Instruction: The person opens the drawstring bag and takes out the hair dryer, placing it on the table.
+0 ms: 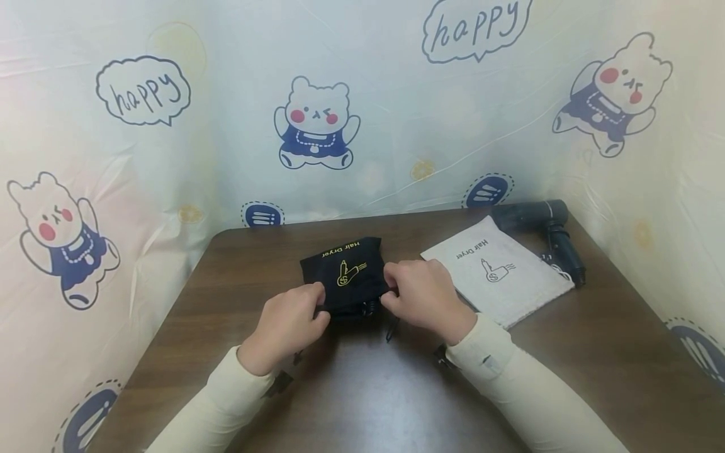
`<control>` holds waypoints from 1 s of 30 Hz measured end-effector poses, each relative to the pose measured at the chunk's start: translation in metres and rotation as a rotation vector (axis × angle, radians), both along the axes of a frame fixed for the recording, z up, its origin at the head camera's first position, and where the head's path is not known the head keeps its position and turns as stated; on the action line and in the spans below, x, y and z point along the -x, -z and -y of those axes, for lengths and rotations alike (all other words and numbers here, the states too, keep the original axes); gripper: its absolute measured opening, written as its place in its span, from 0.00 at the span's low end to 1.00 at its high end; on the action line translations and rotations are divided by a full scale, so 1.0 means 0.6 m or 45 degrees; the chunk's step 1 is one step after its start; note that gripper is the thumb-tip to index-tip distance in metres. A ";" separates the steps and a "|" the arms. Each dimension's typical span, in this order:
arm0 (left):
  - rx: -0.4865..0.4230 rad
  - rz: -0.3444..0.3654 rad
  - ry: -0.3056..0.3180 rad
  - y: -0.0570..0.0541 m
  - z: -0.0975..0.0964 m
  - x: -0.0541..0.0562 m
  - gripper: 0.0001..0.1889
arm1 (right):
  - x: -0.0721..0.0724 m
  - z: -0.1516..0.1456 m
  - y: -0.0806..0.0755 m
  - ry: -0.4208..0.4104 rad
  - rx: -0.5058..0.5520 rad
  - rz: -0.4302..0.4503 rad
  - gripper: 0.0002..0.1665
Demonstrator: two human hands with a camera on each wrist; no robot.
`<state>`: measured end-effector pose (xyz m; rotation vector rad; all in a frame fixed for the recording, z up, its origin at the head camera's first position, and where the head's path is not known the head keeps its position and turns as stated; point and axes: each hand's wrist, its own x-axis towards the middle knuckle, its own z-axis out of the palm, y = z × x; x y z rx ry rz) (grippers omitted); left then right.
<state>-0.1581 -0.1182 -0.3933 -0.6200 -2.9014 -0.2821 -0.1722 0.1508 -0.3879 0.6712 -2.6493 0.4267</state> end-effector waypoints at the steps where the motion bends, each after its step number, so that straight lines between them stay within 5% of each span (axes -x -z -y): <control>1: -0.002 0.001 -0.002 0.000 0.000 0.000 0.09 | 0.000 0.001 0.000 -0.003 0.000 0.001 0.13; 13: -0.024 0.054 -0.033 -0.001 -0.003 0.001 0.05 | -0.004 0.006 0.000 0.042 0.016 0.034 0.10; 30: -0.015 0.028 -0.048 0.000 -0.004 0.000 0.02 | -0.006 0.012 0.010 0.062 -0.026 -0.118 0.12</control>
